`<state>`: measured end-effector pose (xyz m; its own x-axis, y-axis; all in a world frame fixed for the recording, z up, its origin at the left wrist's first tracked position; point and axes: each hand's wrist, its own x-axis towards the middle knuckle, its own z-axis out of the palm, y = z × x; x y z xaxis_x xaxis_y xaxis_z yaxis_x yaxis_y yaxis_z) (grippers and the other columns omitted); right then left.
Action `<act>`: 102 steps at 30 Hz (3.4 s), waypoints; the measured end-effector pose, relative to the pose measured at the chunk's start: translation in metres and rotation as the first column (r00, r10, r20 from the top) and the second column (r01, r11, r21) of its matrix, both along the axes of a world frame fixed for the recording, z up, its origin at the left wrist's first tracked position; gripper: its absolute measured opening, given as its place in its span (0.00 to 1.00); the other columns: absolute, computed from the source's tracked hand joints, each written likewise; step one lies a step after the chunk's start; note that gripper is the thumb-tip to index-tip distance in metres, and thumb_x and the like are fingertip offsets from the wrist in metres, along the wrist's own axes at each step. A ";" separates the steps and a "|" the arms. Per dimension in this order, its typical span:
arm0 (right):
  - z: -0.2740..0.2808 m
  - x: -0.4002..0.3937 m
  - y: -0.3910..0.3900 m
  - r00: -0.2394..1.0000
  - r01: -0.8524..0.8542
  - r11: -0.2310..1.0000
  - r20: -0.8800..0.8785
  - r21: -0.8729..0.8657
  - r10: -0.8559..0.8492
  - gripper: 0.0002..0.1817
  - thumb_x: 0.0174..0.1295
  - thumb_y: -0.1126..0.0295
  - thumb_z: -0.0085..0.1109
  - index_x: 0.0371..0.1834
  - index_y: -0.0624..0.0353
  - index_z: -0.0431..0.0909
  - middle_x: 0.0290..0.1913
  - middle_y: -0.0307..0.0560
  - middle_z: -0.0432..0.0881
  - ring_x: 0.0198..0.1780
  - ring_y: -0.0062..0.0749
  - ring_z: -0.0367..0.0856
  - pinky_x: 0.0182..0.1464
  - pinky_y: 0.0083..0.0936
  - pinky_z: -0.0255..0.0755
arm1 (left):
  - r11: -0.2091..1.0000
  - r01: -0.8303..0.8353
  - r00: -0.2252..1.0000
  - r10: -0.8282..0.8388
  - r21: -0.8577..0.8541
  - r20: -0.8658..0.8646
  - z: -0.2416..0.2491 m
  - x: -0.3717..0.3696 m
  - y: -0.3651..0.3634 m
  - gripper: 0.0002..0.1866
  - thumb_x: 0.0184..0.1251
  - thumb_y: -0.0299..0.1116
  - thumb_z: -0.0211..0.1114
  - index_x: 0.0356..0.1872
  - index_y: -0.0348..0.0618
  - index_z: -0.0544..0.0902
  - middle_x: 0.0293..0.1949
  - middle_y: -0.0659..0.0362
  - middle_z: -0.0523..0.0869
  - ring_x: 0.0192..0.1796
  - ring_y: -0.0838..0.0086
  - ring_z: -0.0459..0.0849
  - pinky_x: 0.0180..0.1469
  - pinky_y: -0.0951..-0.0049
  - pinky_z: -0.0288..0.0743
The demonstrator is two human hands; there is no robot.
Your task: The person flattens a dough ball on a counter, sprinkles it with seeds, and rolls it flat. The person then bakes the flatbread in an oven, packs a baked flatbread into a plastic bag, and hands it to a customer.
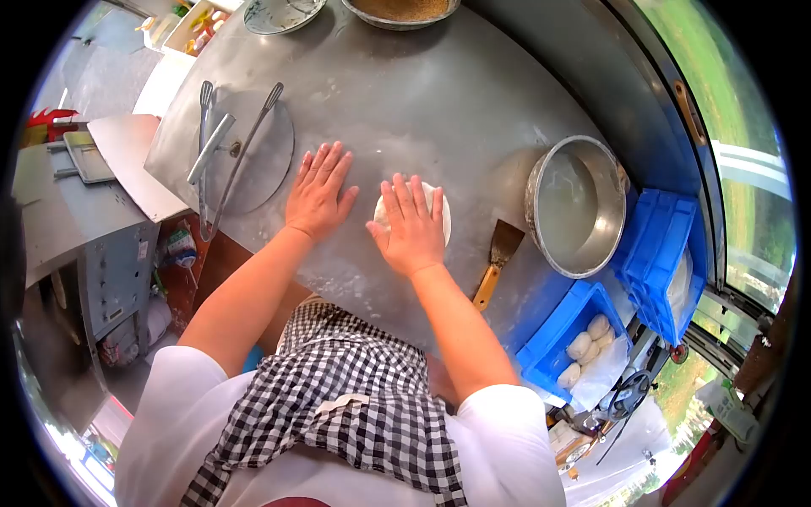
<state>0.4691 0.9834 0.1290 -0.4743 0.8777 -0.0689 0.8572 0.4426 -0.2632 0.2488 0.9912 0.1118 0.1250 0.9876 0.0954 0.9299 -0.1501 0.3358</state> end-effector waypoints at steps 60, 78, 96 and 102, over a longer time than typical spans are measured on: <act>0.075 0.011 0.229 0.275 0.198 0.387 -0.328 -0.901 -0.904 0.19 0.80 0.56 0.58 0.41 0.64 0.78 0.34 0.49 0.86 0.32 0.31 0.87 0.37 0.28 0.85 | 0.995 0.030 0.997 -0.023 -0.090 0.078 0.015 -0.001 0.014 0.34 0.70 0.44 0.68 0.75 0.43 0.74 0.80 0.50 0.69 0.83 0.52 0.63 0.85 0.46 0.51; 0.071 -0.027 0.313 -0.057 -0.367 0.449 -0.461 -0.815 -0.885 0.19 0.81 0.57 0.54 0.57 0.64 0.80 0.51 0.53 0.87 0.56 0.45 0.87 0.62 0.42 0.81 | 0.995 -0.005 0.995 0.015 -0.096 0.104 0.015 0.000 0.012 0.34 0.69 0.44 0.68 0.75 0.46 0.74 0.80 0.52 0.69 0.84 0.55 0.63 0.85 0.48 0.50; 0.024 0.064 0.046 0.049 -0.258 0.061 -0.076 -0.964 -0.996 0.25 0.83 0.58 0.50 0.64 0.74 0.77 0.56 0.58 0.87 0.56 0.42 0.88 0.62 0.37 0.82 | 0.999 0.005 1.000 -0.004 -0.037 0.026 0.009 0.004 0.009 0.34 0.71 0.44 0.67 0.77 0.47 0.73 0.81 0.54 0.68 0.85 0.58 0.61 0.86 0.52 0.50; 0.060 0.085 0.046 -0.163 -0.166 0.269 -0.243 -0.949 -0.956 0.26 0.83 0.57 0.49 0.66 0.73 0.74 0.58 0.61 0.86 0.59 0.46 0.86 0.64 0.41 0.81 | 1.000 -0.004 1.000 0.004 -0.024 0.016 0.009 0.005 0.008 0.33 0.71 0.46 0.67 0.76 0.47 0.75 0.81 0.55 0.69 0.84 0.59 0.62 0.86 0.52 0.51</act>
